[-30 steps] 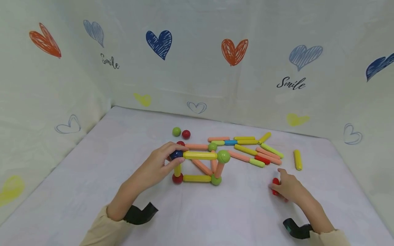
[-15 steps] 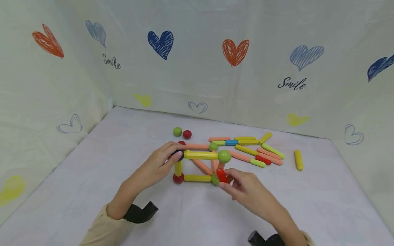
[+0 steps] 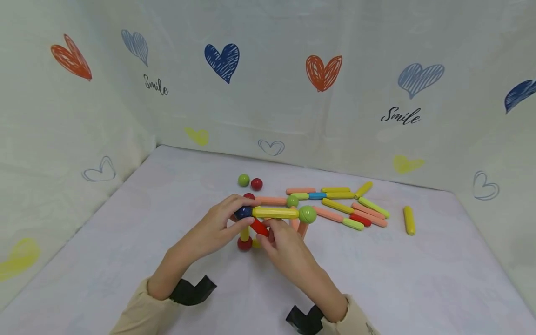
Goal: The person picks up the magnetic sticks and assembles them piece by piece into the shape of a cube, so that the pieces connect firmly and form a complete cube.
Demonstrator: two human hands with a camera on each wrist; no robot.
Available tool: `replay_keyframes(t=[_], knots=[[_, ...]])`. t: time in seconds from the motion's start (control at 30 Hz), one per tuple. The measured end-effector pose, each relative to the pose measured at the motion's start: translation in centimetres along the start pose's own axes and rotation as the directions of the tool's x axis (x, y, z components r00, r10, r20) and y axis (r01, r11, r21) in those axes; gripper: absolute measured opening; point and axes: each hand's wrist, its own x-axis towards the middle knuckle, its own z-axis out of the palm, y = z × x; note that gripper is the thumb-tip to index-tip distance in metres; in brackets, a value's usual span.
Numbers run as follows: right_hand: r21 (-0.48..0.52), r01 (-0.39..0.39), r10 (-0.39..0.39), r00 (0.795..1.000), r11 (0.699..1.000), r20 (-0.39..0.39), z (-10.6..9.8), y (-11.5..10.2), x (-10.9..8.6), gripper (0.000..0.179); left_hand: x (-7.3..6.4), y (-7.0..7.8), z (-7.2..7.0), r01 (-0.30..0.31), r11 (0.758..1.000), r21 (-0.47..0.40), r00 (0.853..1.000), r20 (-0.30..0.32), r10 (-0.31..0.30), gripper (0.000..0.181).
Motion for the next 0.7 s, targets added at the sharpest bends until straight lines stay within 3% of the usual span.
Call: replay_keyframes(t=[0.23,0.37,0.57,0.7], knots=[[0.012,-0.005,0.006,0.998,1.0,-0.055,-0.1,0.4,-0.3,0.027,0.1,-0.1,0.3,-0.045,0.999,-0.018,0.999,0.002,0.045,0.038],[-0.001,-0.013,0.013,1.0,1.0,-0.007,-1.2,0.2,-0.7,0.03,0.1,-0.2,0.5,-0.031,0.999,-0.014,1.0,-0.004,0.031,0.037],[0.069,-0.064,0.053,0.988,0.996,0.145,-5.3,0.4,-1.9,0.03,0.1,-0.1,0.6,0.023,1.0,-0.007,1.0,0.014,-0.023,0.038],[0.159,-0.093,0.072,0.989,0.983,0.132,-8.7,2.1,-2.7,0.024,0.2,-0.1,0.7,0.019,1.0,-0.006,1.0,0.021,-0.019,0.038]])
